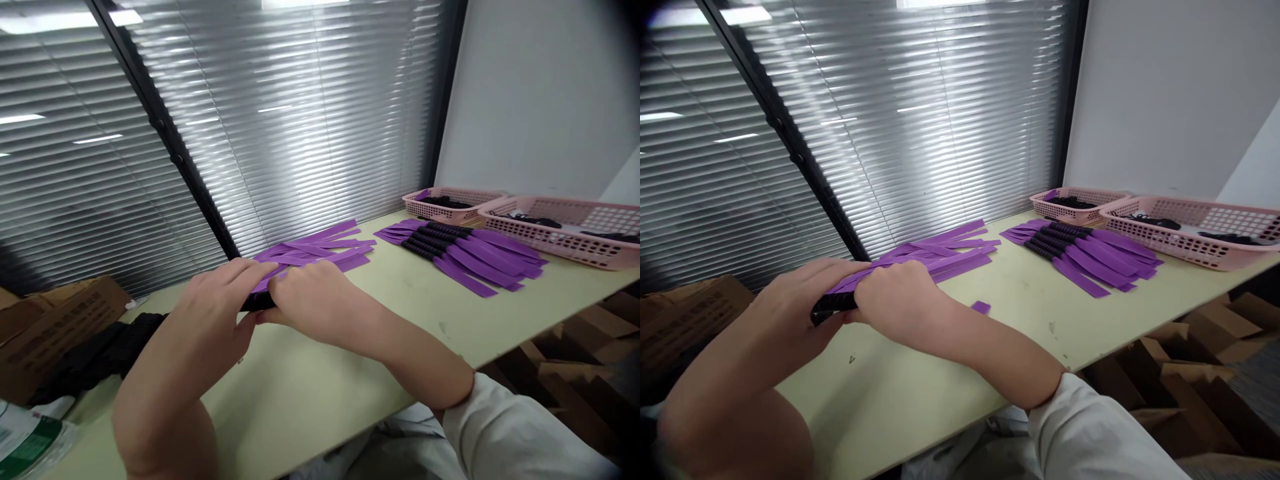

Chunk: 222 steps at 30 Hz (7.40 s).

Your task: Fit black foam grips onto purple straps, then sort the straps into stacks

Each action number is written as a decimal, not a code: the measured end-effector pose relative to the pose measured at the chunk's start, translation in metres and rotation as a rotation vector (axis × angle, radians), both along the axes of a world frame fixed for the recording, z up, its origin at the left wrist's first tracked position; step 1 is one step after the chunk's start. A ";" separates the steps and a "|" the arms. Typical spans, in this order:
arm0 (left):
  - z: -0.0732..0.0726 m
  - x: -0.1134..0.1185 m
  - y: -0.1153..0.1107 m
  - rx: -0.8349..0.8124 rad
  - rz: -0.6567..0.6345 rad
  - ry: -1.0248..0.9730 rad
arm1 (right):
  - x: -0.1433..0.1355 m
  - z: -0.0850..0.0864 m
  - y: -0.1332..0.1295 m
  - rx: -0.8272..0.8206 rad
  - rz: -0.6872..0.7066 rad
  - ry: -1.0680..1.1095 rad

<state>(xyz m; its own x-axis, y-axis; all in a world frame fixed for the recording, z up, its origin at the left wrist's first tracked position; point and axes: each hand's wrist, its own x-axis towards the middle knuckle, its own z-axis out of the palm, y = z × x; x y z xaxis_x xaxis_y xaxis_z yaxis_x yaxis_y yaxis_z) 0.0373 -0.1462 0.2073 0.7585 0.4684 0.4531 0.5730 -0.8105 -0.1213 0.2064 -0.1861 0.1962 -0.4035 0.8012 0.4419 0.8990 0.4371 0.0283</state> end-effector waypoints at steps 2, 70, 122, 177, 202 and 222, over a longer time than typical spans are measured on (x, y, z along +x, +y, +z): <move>-0.001 0.000 -0.008 0.023 -0.030 -0.011 | 0.000 0.000 -0.006 0.011 0.025 0.012; 0.008 -0.015 -0.023 -0.152 -0.139 -0.136 | 0.015 0.022 -0.010 -0.540 0.177 0.527; 0.004 0.023 -0.023 -0.148 -0.275 -0.112 | 0.016 0.010 0.011 -0.255 -0.106 0.116; -0.004 0.033 -0.025 -0.004 -0.158 -0.028 | 0.019 0.010 0.018 -0.274 -0.118 0.089; 0.001 0.041 -0.022 -0.140 -0.218 -0.103 | 0.027 0.015 0.014 -0.329 -0.156 0.066; -0.002 0.047 -0.027 -0.174 -0.329 -0.301 | 0.038 0.017 0.002 -0.214 -0.049 0.184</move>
<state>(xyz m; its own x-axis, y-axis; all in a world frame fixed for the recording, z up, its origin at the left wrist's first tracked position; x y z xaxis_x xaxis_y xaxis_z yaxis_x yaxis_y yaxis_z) 0.0842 -0.1736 0.2057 0.7266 0.3136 0.6114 0.2711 -0.9484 0.1644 0.2445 -0.1842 0.2130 -0.2907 0.9005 0.3234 0.9004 0.3718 -0.2258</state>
